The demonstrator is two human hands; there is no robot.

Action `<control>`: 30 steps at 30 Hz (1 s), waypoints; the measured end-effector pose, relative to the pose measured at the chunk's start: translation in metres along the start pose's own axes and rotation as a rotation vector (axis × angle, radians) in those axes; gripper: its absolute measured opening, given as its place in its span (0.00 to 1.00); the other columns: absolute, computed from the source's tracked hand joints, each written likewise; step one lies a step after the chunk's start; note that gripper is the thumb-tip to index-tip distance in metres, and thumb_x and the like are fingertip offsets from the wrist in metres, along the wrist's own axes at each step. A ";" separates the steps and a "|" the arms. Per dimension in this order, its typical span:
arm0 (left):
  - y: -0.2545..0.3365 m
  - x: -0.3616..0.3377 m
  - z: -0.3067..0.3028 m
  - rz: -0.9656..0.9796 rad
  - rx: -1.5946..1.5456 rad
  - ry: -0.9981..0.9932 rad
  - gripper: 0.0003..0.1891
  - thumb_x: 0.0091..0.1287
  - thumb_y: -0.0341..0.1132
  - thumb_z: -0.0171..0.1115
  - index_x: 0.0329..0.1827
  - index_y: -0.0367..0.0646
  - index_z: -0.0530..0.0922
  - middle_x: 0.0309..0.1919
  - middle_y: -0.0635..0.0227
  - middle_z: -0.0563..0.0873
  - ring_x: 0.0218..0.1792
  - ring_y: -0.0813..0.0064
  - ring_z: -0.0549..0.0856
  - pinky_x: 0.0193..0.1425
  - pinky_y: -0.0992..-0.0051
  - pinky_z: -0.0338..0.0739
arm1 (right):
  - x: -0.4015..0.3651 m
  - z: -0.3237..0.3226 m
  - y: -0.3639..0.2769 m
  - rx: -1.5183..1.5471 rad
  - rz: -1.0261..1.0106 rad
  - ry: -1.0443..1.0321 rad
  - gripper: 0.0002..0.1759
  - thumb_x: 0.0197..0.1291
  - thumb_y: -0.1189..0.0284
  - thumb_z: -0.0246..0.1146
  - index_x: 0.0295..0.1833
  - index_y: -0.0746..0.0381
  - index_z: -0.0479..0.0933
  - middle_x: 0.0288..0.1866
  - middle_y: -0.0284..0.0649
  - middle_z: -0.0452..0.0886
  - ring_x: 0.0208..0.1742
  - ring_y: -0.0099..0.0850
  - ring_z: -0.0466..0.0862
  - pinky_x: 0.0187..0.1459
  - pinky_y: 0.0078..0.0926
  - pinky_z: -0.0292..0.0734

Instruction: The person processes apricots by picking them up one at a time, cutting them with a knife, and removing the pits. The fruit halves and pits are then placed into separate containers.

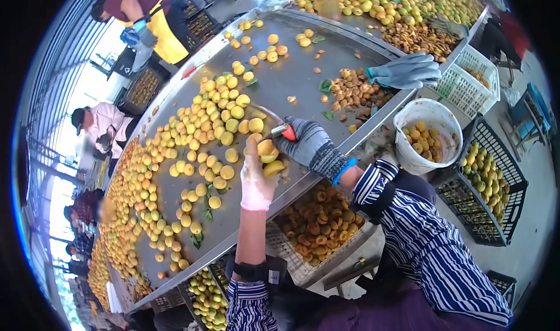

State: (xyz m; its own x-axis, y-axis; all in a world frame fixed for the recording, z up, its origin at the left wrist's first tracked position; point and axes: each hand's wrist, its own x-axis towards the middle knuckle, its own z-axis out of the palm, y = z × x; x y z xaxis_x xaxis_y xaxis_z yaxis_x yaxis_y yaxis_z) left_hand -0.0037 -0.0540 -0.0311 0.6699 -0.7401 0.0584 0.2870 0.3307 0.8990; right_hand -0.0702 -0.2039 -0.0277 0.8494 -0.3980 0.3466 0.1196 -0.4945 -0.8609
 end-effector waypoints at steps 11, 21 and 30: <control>0.001 0.004 0.021 0.139 0.143 0.249 0.17 0.68 0.37 0.57 0.58 0.45 0.70 0.49 0.67 0.77 0.45 0.78 0.77 0.38 0.81 0.73 | -0.012 -0.021 -0.026 0.624 0.815 -0.298 0.24 0.55 0.50 0.65 0.32 0.62 0.78 0.14 0.31 0.68 0.10 0.21 0.66 0.12 0.20 0.60; -0.013 0.007 0.017 0.124 0.235 0.394 0.12 0.68 0.35 0.58 0.51 0.43 0.72 0.41 0.72 0.77 0.35 0.87 0.72 0.37 0.86 0.66 | -0.012 -0.003 -0.010 0.579 0.796 -0.218 0.22 0.55 0.53 0.66 0.30 0.64 0.77 0.16 0.35 0.74 0.12 0.22 0.71 0.12 0.22 0.65; -0.015 0.008 0.022 0.506 0.588 0.275 0.07 0.69 0.29 0.53 0.47 0.39 0.70 0.46 0.64 0.77 0.45 0.78 0.76 0.52 0.79 0.72 | -0.016 0.002 -0.015 0.733 0.778 -0.140 0.16 0.56 0.61 0.65 0.28 0.64 0.77 0.16 0.34 0.75 0.11 0.22 0.71 0.11 0.21 0.65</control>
State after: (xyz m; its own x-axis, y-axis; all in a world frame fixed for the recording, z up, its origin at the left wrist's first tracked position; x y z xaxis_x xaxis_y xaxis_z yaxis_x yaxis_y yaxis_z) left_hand -0.0177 -0.0775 -0.0348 0.7879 -0.3882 0.4780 -0.4490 0.1691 0.8774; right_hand -0.0843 -0.1883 -0.0207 0.8712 -0.2882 -0.3975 -0.2392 0.4579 -0.8562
